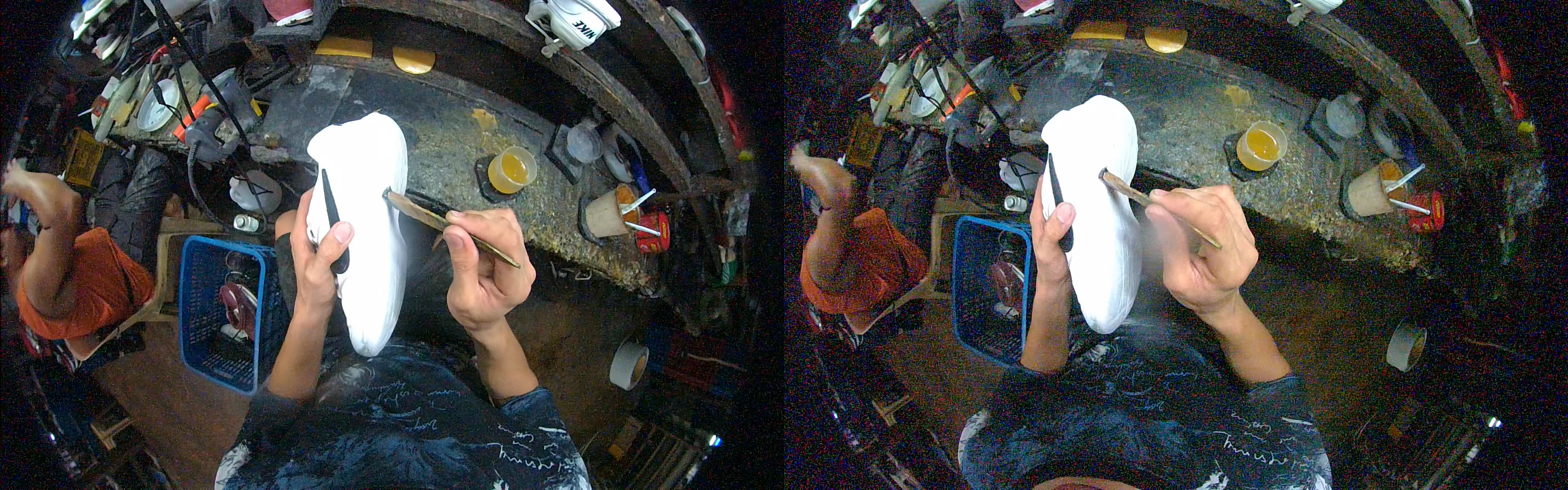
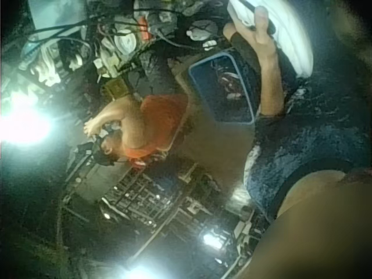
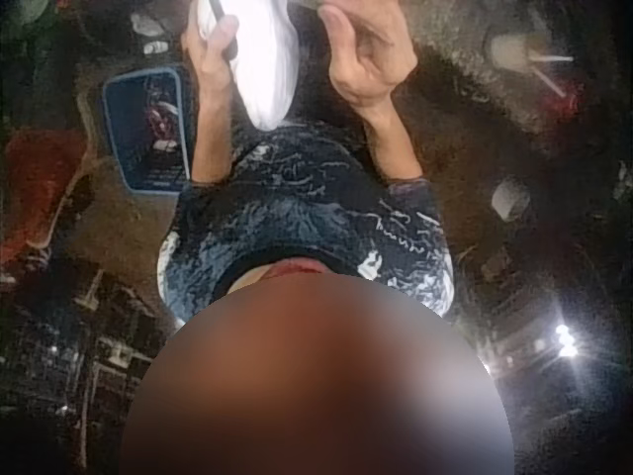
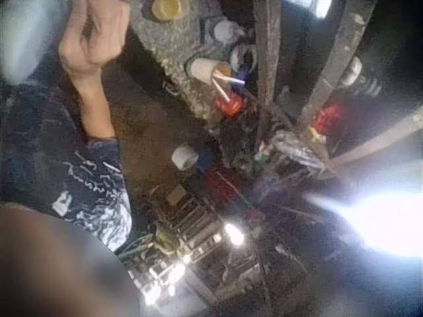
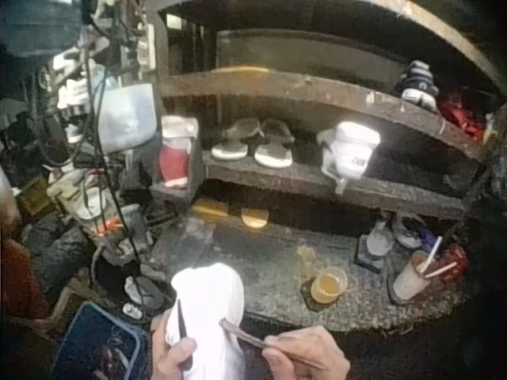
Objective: The person applies a substance to the edges of a white shoe sole using a brush, then uses a red-handled tool to scrape and smooth the sole surface. The person works on the sole while seated on the floor in a cluttered workshop.
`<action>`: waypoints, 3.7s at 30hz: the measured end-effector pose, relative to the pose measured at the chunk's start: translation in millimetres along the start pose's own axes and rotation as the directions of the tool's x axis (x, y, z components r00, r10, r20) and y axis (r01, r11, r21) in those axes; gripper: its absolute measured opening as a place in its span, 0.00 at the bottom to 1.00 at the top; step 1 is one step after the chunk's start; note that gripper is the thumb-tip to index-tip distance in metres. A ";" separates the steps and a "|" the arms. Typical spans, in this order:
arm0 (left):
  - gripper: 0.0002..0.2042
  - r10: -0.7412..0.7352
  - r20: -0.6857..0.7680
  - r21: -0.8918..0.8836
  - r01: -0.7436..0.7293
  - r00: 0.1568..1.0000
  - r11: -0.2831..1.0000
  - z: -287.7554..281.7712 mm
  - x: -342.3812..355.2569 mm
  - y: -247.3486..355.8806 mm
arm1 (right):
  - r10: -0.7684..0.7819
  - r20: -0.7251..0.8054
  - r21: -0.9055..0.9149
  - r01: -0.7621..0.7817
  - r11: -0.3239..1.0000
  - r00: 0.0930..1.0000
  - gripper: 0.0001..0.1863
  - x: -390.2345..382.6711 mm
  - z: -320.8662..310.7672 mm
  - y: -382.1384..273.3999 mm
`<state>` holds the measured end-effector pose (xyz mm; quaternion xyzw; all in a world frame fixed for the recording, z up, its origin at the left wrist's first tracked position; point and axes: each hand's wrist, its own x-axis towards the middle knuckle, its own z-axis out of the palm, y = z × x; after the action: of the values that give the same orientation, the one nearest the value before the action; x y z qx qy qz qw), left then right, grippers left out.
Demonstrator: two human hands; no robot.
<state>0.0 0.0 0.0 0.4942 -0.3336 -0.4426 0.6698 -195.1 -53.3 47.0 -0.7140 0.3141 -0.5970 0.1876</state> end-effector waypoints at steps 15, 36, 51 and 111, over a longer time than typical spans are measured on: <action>0.38 -0.297 0.145 -0.288 0.327 0.944 0.900 -4.9 -3.2 -3.8 | 0.141 -0.047 0.148 -0.132 0.980 0.989 0.09 -5.3 -2.5 3.3; 0.32 -0.344 0.275 -0.503 0.439 0.898 0.744 -14.9 -7.7 -3.3 | 0.216 -0.134 0.164 -0.193 0.967 0.967 0.05 31.2 13.4 18.7; 0.39 -0.349 0.339 -0.540 0.484 0.874 0.688 -32.5 -6.3 -19.2 | 0.041 0.075 0.055 -0.045 0.997 0.996 0.08 35.2 11.3 23.7; 0.34 -0.268 -0.043 -0.259 0.248 0.963 0.934 -15.3 2.4 -5.4 | -0.030 0.189 0.137 0.004 0.991 0.981 0.15 -11.8 1.3 -2.5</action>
<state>13.1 2.8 -9.6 0.4618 -0.1810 -0.5457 0.6754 -194.3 -43.6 39.6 -0.7562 0.2472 -0.5473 0.2597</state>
